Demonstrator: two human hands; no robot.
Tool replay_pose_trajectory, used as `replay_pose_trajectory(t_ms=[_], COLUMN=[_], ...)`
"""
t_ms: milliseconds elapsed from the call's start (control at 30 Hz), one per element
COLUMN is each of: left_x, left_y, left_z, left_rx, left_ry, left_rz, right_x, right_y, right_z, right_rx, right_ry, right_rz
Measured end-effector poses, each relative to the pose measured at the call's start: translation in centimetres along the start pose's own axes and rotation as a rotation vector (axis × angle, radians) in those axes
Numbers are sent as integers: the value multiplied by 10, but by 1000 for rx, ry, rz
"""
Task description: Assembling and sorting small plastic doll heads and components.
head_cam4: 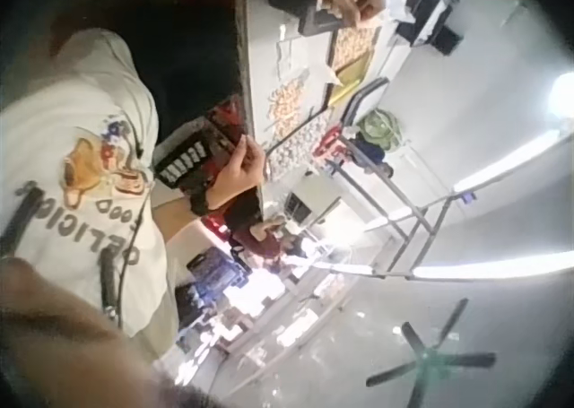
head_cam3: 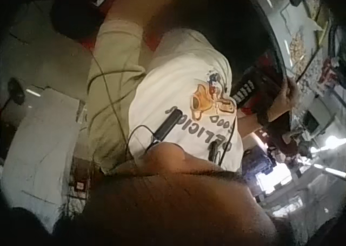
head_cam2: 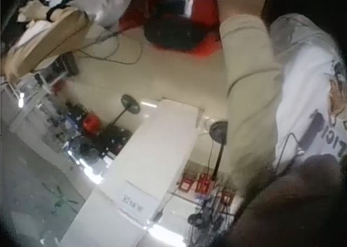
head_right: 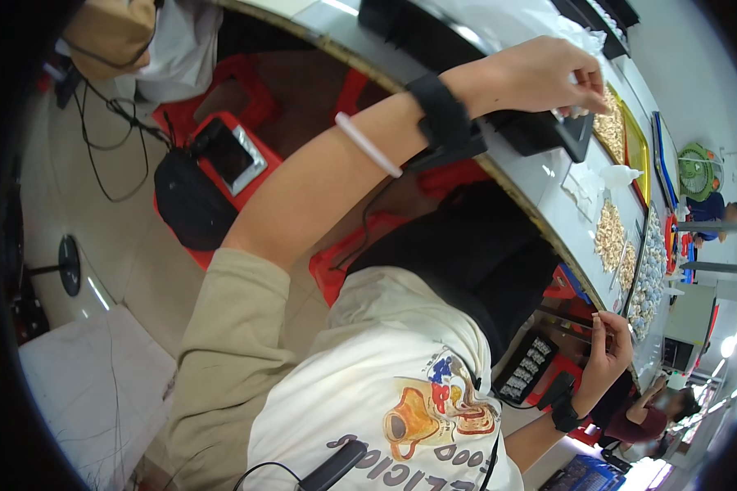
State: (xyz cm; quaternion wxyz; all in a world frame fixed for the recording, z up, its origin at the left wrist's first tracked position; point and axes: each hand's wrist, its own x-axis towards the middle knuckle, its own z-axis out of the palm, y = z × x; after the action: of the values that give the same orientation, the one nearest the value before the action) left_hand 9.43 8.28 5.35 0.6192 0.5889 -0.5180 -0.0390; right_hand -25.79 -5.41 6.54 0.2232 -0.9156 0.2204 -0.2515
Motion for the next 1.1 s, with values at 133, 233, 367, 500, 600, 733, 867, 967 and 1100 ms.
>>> replay_pose_trajectory(t_ms=[133, 233, 367, 500, 600, 733, 867, 967, 1100], left_x=[1, -5, -6, -5, 1, -10, -36, -34, -35], left_y=[5, 5, 22, 31, 33, 41, 62, 61, 25], left_z=[-1, -7, -9, -1, 2, 7, 45, 79, 116], left_rx=[61, -123, -55, -233, -352, -114, -288, -572, -659], left_ry=[26, -13, -79, -46, -15, -8, -142, -311, -314], left_rz=[34, 10, -66, -255, -319, -130, -286, -474, -429], right_x=[5, 13, 23, 36, 42, 63, 92, 117, 152], right_y=[4, 9, 19, 32, 48, 50, 59, 60, 56], right_z=[-5, -4, -7, -7, -12, -18, -23, -24, -15], right_rx=[105, 137, 147, 183, 184, 186, 217, 256, 304], right_ry=[16, 8, 40, 65, 32, 47, 58, 61, -2], right_rz=[67, 106, 146, 144, 195, 237, 224, 228, 218])
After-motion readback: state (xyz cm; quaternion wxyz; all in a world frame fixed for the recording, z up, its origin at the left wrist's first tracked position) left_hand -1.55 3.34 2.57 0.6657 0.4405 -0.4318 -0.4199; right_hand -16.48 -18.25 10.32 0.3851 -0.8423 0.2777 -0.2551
